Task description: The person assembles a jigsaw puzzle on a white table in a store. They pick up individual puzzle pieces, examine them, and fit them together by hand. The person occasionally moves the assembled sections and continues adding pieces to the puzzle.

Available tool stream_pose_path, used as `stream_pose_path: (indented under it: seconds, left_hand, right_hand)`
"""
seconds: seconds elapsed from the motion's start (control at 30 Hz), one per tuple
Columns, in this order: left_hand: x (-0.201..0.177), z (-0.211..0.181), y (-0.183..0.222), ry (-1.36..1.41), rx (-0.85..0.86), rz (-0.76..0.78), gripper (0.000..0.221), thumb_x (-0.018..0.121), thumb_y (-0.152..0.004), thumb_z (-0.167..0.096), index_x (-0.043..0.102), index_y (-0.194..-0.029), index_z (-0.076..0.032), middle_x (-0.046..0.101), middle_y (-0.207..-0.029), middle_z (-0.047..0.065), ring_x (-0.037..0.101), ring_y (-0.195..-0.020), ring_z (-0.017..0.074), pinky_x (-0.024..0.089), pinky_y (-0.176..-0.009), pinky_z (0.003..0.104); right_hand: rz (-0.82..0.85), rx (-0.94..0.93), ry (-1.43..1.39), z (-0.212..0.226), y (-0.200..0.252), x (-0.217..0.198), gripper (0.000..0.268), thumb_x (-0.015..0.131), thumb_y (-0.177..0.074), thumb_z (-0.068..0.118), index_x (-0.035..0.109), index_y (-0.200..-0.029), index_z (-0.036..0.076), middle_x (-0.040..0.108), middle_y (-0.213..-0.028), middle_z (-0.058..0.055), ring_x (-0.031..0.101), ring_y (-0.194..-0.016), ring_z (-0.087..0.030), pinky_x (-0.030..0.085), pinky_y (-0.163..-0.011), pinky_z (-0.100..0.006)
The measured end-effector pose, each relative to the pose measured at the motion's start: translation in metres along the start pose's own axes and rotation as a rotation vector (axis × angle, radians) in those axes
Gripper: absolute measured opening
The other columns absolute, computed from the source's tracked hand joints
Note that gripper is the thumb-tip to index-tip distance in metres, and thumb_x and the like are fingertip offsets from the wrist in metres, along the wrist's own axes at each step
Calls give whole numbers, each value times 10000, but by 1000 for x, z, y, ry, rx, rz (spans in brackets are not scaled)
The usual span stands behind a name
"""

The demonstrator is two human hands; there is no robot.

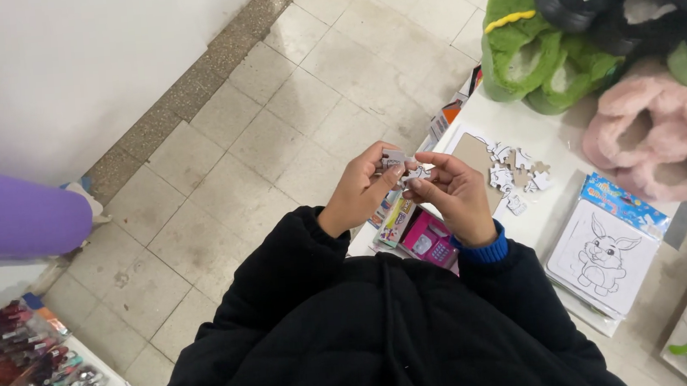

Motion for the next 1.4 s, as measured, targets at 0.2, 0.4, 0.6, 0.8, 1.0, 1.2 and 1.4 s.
stream_pose_path:
  seconds: [0.2, 0.4, 0.6, 0.8, 1.0, 1.2, 1.4]
  left_hand:
    - [-9, 23, -3, 25, -79, -7, 204, 570, -1058, -183, 611, -1130, 4, 765, -1029, 56, 707, -925, 80, 572, -788, 248]
    - [-6, 36, -9, -101, -115, 29, 238, 619, -1058, -198, 680, -1093, 29, 738, -925, 60, 675, -821, 81, 564, -753, 244]
    - [18, 46, -15, -136, -201, 136, 273, 694, -975, -202, 734, -1116, 29, 737, -825, 47, 694, -752, 65, 553, -678, 228]
    - [20, 39, -16, -14, -222, 107, 245, 805, -892, -100, 734, -1076, 45, 749, -855, 67, 696, -742, 83, 566, -653, 232]
    - [3, 34, -14, 83, -190, 62, 271, 785, -914, -107, 704, -1110, 61, 768, -945, 79, 723, -823, 96, 599, -744, 237]
    - [10, 36, -10, 113, -176, 135, 280, 675, -1030, -218, 695, -1152, 33, 754, -946, 66, 721, -861, 84, 589, -756, 224]
    - [9, 29, -6, 32, -213, 112, 238, 692, -1003, -182, 713, -1063, 47, 763, -911, 82, 710, -804, 90, 526, -610, 224]
  right_hand:
    - [-192, -10, 87, -21, -7, -62, 231, 636, -1009, 109, 681, -1182, -37, 761, -926, -119, 761, -801, -179, 615, -720, -280]
    - [-306, -6, 614, -26, 5, -151, 215, 743, -1031, 150, 791, -1116, -42, 734, -874, -148, 633, -762, -164, 501, -689, -290]
    - [-385, -489, 1078, 50, 27, -80, 330, 792, -925, 175, 727, -1202, 8, 714, -1069, -155, 691, -968, -266, 548, -826, -358]
    - [-158, -27, 350, 0, 7, -48, 249, 714, -976, 168, 745, -1109, -41, 771, -915, -69, 687, -830, -111, 554, -750, -253]
    - [-142, -68, 225, 2, 4, -42, 228, 675, -1037, 137, 734, -1107, -72, 759, -907, -84, 686, -835, -106, 556, -791, -239]
    - [4, -57, -23, -1, 5, -15, 178, 667, -1017, 104, 672, -1095, -55, 754, -982, -94, 724, -907, -149, 599, -864, -301]
    - [-37, -33, -62, -9, 9, -17, 153, 671, -1011, 123, 662, -1048, -25, 727, -932, -63, 696, -868, -128, 585, -812, -286]
Point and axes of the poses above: each hand's wrist, its own y-axis away from the middle knuckle, its own x-axis out of the palm, z = x × y, the point moved 10 cm from there along -y, towards the middle knuckle
